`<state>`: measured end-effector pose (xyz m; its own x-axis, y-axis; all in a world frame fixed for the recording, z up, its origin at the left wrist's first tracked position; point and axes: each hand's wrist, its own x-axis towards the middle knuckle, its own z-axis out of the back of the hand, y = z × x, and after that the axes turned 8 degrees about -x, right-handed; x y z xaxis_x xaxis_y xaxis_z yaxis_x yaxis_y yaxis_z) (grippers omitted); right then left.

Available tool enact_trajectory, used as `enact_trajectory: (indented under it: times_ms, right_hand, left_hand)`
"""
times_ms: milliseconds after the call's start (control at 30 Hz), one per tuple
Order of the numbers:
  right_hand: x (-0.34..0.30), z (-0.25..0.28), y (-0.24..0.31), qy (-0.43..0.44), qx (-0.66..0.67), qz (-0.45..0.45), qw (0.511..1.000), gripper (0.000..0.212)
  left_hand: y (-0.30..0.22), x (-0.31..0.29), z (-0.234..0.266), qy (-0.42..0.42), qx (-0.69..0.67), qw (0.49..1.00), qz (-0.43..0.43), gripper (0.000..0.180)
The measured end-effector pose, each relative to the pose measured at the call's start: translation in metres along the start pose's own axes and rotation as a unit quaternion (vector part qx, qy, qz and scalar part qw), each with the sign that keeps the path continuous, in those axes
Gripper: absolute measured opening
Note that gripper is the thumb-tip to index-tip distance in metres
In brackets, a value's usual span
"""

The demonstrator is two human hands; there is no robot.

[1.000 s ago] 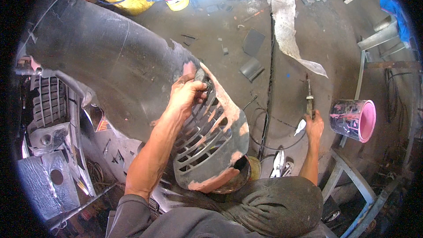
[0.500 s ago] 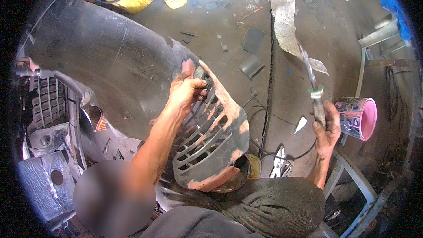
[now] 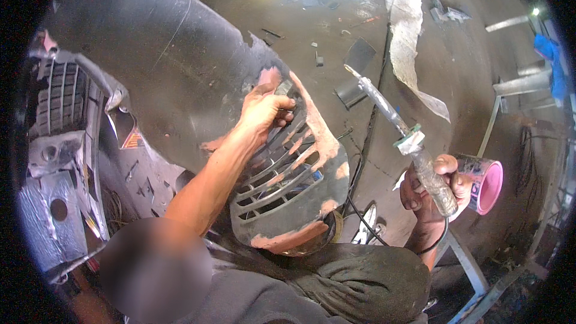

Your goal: The person uses a rotary tool to grind and smooth the surface of a car bumper or grille, then applies a white substance from a tube to specific areas. The person continues grinding the treated areas.

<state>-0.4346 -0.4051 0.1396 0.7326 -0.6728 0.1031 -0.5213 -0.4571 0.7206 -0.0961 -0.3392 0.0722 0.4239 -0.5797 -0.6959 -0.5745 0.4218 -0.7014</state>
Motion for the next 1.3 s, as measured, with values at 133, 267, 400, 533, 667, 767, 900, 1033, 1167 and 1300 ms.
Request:
enact_trajectory:
  times_ms: [133, 267, 400, 533, 667, 767, 900, 1033, 1167, 1300]
  right_hand:
    - [-0.002, 0.0, 0.007, 0.007, -0.02, -0.008, 1.0, 0.034]
    - [0.009, -0.013, 0.002, 0.031, -0.252, 0.081, 0.964, 0.032]
    - [0.024, -0.032, -0.003, -0.019, -0.525, 0.183, 0.831, 0.057]
    - [0.024, -0.035, -0.006, -0.086, -0.651, 0.221, 0.721, 0.069]
    - [0.057, -0.057, -0.003, 0.029, -0.686, 0.255, 0.681, 0.052]
    - [0.069, -0.067, -0.006, 0.05, -0.705, 0.236, 0.666, 0.04]
    - [0.072, -0.069, -0.019, 0.031, -0.702, 0.161, 0.693, 0.036]
    - [0.074, -0.07, -0.026, 0.01, -0.7, 0.116, 0.705, 0.034]
    - [0.08, -0.069, -0.03, 0.006, -0.694, 0.119, 0.71, 0.033]
    - [0.086, -0.073, -0.03, 0.031, -0.698, 0.088, 0.71, 0.032]
  left_hand:
    - [0.002, 0.002, -0.002, 0.01, -0.002, 1.0, -0.001, 0.085]
    - [0.003, 0.003, -0.003, 0.005, 0.0, 1.0, 0.007, 0.086]
    - [0.007, 0.0, -0.005, -0.02, -0.033, 0.998, -0.048, 0.039]
    - [0.005, 0.006, -0.001, 0.011, 0.004, 1.0, -0.012, 0.068]
    - [0.0, 0.0, 0.0, 0.003, 0.005, 1.0, 0.003, 0.09]
    - [0.003, 0.004, 0.0, 0.01, -0.003, 1.0, 0.009, 0.091]
    - [0.003, 0.005, 0.0, 0.002, 0.005, 1.0, 0.009, 0.09]
    - [0.0, 0.001, -0.002, 0.007, 0.005, 1.0, 0.001, 0.089]
    - [-0.001, 0.002, -0.002, 0.006, -0.009, 1.0, 0.019, 0.089]
    - [-0.001, 0.002, -0.002, 0.004, -0.014, 1.0, 0.022, 0.089]
